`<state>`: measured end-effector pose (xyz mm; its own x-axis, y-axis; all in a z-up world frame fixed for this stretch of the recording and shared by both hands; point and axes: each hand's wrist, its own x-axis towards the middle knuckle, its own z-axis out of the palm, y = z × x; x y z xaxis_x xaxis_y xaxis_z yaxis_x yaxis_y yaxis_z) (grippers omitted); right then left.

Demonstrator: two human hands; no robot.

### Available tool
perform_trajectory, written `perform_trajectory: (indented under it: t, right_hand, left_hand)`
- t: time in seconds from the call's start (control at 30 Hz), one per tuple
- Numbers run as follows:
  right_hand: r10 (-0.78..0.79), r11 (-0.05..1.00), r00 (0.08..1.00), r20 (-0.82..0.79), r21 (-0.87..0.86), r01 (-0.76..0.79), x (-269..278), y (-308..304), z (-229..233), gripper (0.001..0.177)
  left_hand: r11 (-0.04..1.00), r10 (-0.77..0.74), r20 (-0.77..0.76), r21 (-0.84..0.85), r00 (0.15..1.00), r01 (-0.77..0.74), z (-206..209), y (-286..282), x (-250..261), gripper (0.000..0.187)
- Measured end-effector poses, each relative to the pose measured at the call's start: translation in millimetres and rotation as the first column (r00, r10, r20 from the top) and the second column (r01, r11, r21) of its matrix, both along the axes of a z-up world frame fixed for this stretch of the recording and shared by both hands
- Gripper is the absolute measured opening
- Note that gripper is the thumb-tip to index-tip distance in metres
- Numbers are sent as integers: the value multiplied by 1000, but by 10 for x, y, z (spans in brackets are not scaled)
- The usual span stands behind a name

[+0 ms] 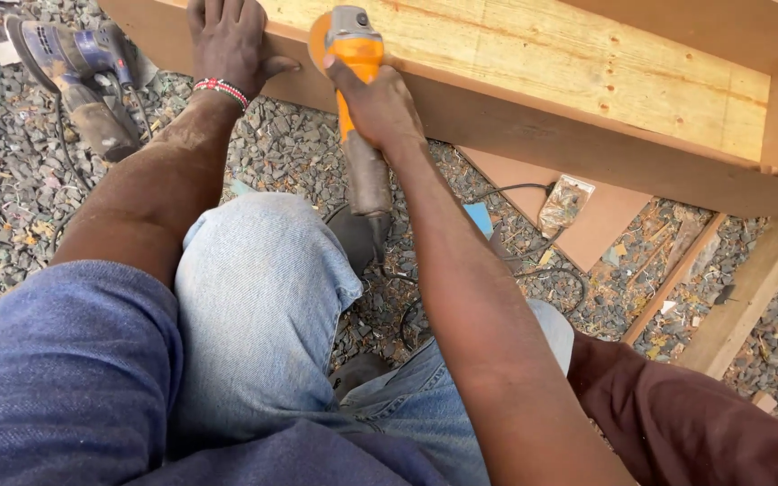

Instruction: Using an angle grinder with a sanding attachment to smooth the edges and surfaces of a wooden box structure.

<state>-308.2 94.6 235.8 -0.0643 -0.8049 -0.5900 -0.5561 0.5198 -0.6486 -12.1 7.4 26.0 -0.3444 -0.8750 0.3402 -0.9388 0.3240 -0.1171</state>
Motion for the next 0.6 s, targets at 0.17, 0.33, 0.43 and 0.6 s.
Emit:
perform_trajectory:
  t: [0.17,0.33,0.43,0.6]
  right_hand:
    - [-49,998,998,-46,29,51,-847,38,-52,78]
    - [-561,827,811,164,70,558,-2186,304,-101,65]
    - [-583,812,807,98,28,583,-3039,573,-93,63]
    - [-662,749,748,50,4,662,-4004,880,-51,72]
  left_hand:
    - [998,22,17,57,1000,-23,-14,3,21,117]
    - [998,39,137,49,990,-46,-178,-73,130,108]
    - [970,96,254,195,962,-148,-166,-122,153,120]
    - [974,-222,-159,15,962,227,-658,-139,454,88]
